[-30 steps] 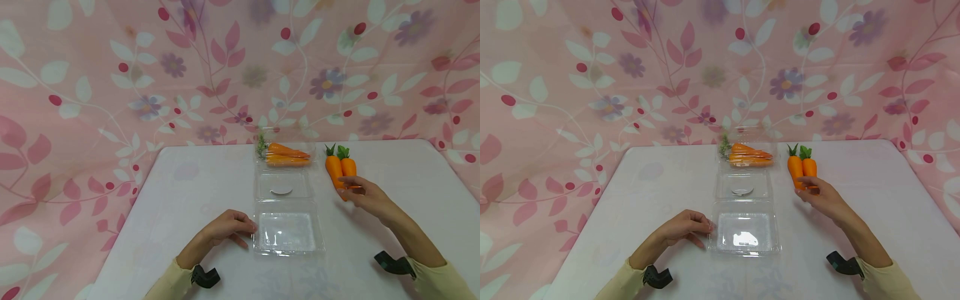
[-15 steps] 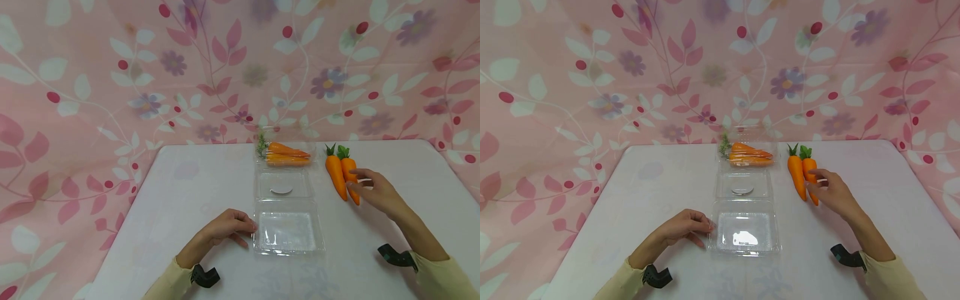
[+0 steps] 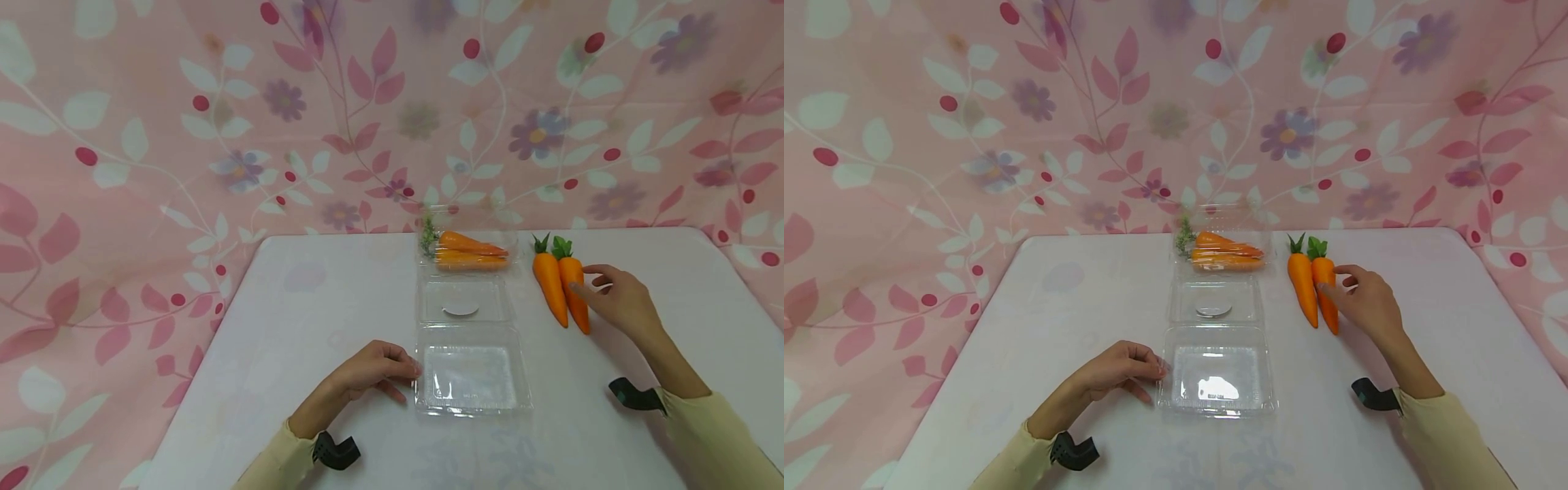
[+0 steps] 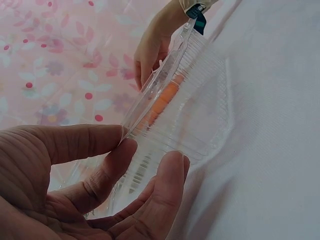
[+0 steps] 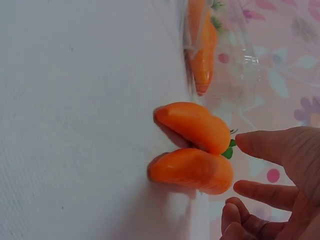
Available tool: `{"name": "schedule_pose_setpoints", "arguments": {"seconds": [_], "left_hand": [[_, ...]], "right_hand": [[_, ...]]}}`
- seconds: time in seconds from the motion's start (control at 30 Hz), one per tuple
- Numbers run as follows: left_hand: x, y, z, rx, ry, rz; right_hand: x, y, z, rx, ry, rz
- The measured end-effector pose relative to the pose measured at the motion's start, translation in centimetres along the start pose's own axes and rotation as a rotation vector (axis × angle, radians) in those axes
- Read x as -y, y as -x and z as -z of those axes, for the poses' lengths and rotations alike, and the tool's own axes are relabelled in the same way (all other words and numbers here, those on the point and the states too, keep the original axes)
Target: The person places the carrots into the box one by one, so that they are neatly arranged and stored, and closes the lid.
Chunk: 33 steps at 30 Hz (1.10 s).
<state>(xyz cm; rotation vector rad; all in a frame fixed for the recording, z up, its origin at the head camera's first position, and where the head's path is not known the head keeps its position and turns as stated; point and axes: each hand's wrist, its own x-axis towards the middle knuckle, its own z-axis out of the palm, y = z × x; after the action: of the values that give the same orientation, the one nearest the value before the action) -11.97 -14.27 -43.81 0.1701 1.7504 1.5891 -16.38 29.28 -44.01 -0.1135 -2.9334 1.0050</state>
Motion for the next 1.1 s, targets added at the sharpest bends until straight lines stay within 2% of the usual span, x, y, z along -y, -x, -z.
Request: {"name": "schedule_pose_setpoints", "arguments": {"seconds": [0.2,0.4,0.57,0.7,0.93,1.1], "left_hand": [[0.0,0.0,0.0,0.0,-0.002,-0.004],[0.0,0.1,0.0,-0.005,-0.003,-0.006],[0.0,0.0,0.0,-0.007,-0.002,-0.005],[0.1,0.0,0.0,-0.011,-0.003,-0.004],[0.1,0.0,0.0,-0.009,-0.004,-0.002],[0.1,0.0,0.0,-0.012,-0.007,-0.001]], "right_hand": [[-0.4,-0.5,-0.3,0.023,0.032,-0.074],[-0.8,-0.9,-0.6,0.02,0.072,-0.084],[-1.2,-1.1,-0.7,0.049,0.086,-0.086],[-1.3,-1.1,-0.7,0.073,0.081,-0.087],[-1.3,-1.0,-0.5,0.131,0.053,-0.16],[-1.4,-0.9,-0.6,0.113,0.047,-0.175]]}}
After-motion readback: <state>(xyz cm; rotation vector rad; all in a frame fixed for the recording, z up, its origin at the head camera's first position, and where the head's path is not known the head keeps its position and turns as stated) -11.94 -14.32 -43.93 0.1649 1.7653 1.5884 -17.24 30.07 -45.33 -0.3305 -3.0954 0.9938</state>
